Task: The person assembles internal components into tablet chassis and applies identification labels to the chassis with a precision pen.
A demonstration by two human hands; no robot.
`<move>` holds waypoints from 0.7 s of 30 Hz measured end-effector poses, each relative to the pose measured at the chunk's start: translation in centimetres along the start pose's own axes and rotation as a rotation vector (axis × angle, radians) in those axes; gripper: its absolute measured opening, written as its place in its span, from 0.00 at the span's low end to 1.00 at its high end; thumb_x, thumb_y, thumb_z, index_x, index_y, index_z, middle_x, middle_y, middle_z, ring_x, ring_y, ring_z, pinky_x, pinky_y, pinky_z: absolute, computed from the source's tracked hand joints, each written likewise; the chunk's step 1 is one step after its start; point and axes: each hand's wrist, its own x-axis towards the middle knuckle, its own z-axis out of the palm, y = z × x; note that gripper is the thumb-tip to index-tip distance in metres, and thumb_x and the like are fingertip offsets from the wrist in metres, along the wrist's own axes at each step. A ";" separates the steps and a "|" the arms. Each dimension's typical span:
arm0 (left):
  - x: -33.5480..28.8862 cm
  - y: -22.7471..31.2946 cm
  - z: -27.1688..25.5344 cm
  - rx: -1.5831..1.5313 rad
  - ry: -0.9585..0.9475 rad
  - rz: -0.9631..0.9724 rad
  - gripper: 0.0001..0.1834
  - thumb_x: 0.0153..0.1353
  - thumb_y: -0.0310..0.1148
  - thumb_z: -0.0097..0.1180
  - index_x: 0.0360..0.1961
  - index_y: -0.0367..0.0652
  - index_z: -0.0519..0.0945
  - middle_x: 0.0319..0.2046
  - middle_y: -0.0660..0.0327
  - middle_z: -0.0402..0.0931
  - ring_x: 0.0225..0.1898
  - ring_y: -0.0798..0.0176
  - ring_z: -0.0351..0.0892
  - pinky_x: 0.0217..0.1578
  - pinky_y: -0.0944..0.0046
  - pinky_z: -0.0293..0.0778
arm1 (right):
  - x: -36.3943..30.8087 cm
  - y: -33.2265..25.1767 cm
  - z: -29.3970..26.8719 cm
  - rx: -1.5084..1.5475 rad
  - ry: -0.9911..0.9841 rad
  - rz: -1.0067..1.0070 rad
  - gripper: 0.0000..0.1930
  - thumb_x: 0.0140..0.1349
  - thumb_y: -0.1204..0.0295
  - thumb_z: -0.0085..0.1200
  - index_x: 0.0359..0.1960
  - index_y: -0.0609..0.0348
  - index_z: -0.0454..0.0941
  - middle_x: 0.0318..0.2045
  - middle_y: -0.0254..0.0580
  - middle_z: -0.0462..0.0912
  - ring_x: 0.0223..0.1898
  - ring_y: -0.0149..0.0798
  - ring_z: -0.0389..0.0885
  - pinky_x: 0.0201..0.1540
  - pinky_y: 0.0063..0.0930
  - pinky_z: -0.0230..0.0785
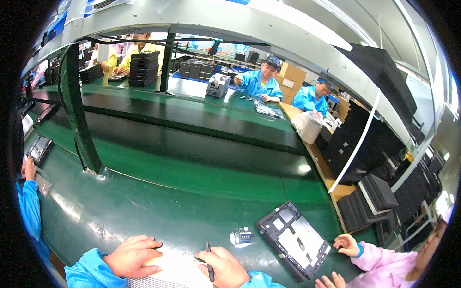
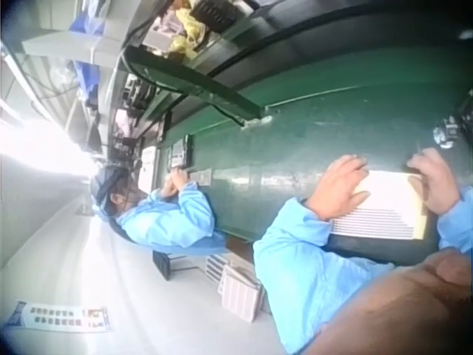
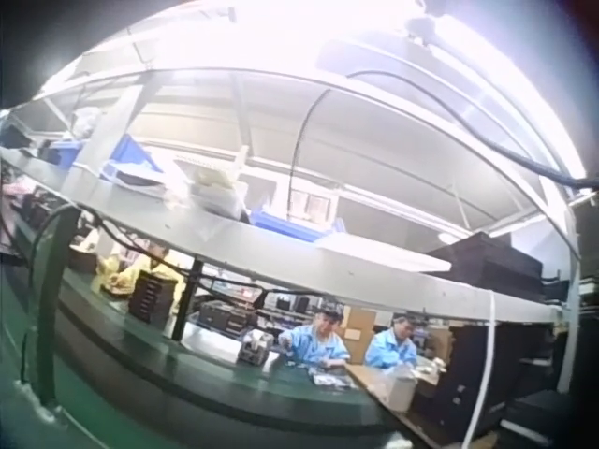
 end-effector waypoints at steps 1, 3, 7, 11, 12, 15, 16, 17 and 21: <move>-0.1 0.1 0.0 0.000 -0.005 0.001 0.20 0.50 0.46 0.65 0.40 0.44 0.81 0.49 0.56 0.77 0.52 0.49 0.72 0.52 0.53 0.69 | -0.1 -0.1 0.1 0.002 0.002 0.004 0.15 0.51 0.75 0.61 0.41 0.57 0.76 0.33 0.49 0.73 0.34 0.52 0.74 0.37 0.37 0.69; 0.0 0.1 0.1 0.002 0.013 0.002 0.20 0.49 0.45 0.66 0.39 0.44 0.82 0.49 0.56 0.76 0.52 0.49 0.72 0.52 0.53 0.69 | -0.2 0.0 0.1 -0.024 -0.001 0.008 0.15 0.51 0.74 0.61 0.42 0.57 0.76 0.33 0.49 0.73 0.35 0.52 0.74 0.38 0.37 0.69; -0.1 0.1 0.2 -0.032 -0.040 -0.017 0.19 0.51 0.44 0.64 0.41 0.46 0.81 0.50 0.57 0.75 0.54 0.50 0.70 0.54 0.53 0.67 | 0.3 0.8 -0.3 -0.049 -0.102 -0.006 0.15 0.53 0.73 0.64 0.43 0.57 0.78 0.36 0.48 0.77 0.39 0.48 0.77 0.39 0.35 0.73; 0.3 0.4 -0.2 -0.016 -0.016 -0.042 0.19 0.48 0.43 0.66 0.39 0.44 0.82 0.49 0.57 0.76 0.54 0.50 0.70 0.54 0.53 0.67 | 0.7 0.9 -0.4 0.029 0.018 -0.060 0.13 0.54 0.74 0.62 0.41 0.59 0.77 0.30 0.46 0.76 0.32 0.48 0.76 0.32 0.37 0.71; 0.4 0.4 -0.2 -0.005 -0.004 -0.053 0.19 0.48 0.43 0.66 0.39 0.44 0.82 0.49 0.57 0.76 0.54 0.50 0.70 0.54 0.53 0.67 | 0.7 0.8 -0.6 0.038 0.075 -0.091 0.13 0.53 0.74 0.62 0.41 0.59 0.76 0.29 0.46 0.75 0.30 0.48 0.76 0.31 0.37 0.70; 0.3 0.3 -0.2 -0.025 0.003 -0.062 0.21 0.45 0.42 0.68 0.38 0.42 0.82 0.48 0.53 0.76 0.53 0.47 0.71 0.55 0.51 0.66 | 0.4 -1.1 -3.4 -0.143 0.063 -0.078 0.11 0.54 0.79 0.58 0.40 0.61 0.76 0.29 0.46 0.78 0.29 0.47 0.78 0.30 0.34 0.72; 0.3 0.4 -0.2 -0.014 0.003 -0.065 0.20 0.45 0.42 0.68 0.38 0.41 0.82 0.48 0.53 0.76 0.53 0.47 0.70 0.55 0.51 0.66 | -0.2 -1.4 -4.4 -0.237 0.065 -0.024 0.08 0.57 0.81 0.55 0.39 0.63 0.75 0.31 0.47 0.80 0.31 0.46 0.80 0.32 0.32 0.74; 0.3 0.5 -0.2 -0.023 -0.005 -0.064 0.20 0.45 0.42 0.68 0.38 0.41 0.82 0.48 0.53 0.76 0.53 0.47 0.70 0.55 0.51 0.66 | -0.7 -0.8 -4.9 -0.246 0.247 -0.047 0.10 0.54 0.82 0.56 0.39 0.63 0.75 0.30 0.47 0.79 0.29 0.48 0.79 0.31 0.34 0.72; 0.4 0.6 -0.2 -0.040 -0.003 -0.071 0.20 0.45 0.41 0.68 0.38 0.41 0.82 0.48 0.52 0.76 0.53 0.46 0.70 0.55 0.51 0.66 | -0.6 0.7 -6.0 -0.306 0.564 0.076 0.17 0.48 0.79 0.63 0.41 0.64 0.75 0.39 0.56 0.78 0.40 0.55 0.79 0.41 0.38 0.74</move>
